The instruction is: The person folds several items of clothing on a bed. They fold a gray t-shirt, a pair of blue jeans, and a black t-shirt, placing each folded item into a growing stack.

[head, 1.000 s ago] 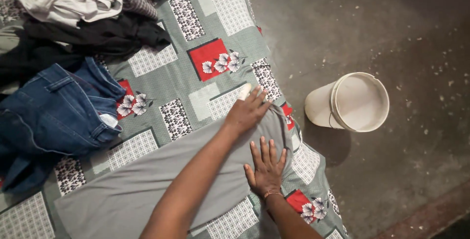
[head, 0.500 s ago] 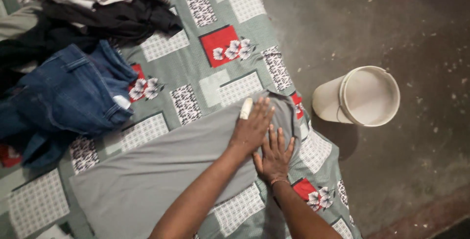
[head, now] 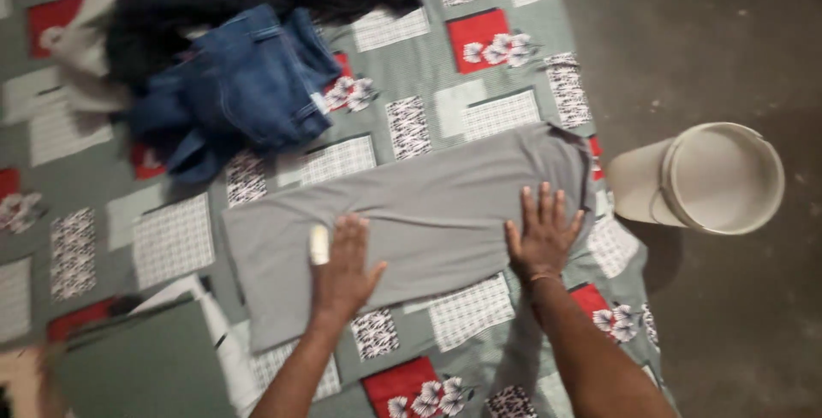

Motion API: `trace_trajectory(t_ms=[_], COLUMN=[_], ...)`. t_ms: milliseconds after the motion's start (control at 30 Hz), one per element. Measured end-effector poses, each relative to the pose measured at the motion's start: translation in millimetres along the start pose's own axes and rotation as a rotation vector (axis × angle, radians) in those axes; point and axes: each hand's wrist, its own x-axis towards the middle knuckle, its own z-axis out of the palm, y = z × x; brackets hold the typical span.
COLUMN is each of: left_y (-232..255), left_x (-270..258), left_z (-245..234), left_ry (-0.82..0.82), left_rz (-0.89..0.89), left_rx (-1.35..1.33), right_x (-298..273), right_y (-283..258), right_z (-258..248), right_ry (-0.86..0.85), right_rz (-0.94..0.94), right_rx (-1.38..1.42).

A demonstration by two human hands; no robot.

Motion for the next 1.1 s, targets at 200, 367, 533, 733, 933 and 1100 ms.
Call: trace_trajectory(t_ms=[200,367,533,733,933,1100], left_y=[-80.6,-84.8,-94.9,-110.8,-97.8,-112.1], left_x=[-62.2,-93.8,-129.3,-158.0,-138.5,-69.1], left_z=[-43.5,-87.0,-84.6,-65.1,-78.0,-78.2], left_ry=[-0.160,-0.217,-0.217,-0.298,0.002,-0.097], left_rz=[-0.257,-0.080,0.118,0.001,-0.207,-0.239], left_rx=[0.278,0.030,0.060,0.163,-0.167,-0.086], right_x=[-4.2,3.4,15.4,-15.0,-22.3,-68.4], right_y=[5.8,9.5,-47.8,-153.0,-203.9,-279.2], right_z=[10.8,22.0,35.7,30.7,27.2,34.5], right_ry=[0.058,0.047,0.190,-0.097,0.030,-0.024], right_rz=[-0.054,-0.040,-0.395,-0.403,-0.468,-0.617], right_rx=[0.031,0.000,0.101,0.117,0.131,0.267])
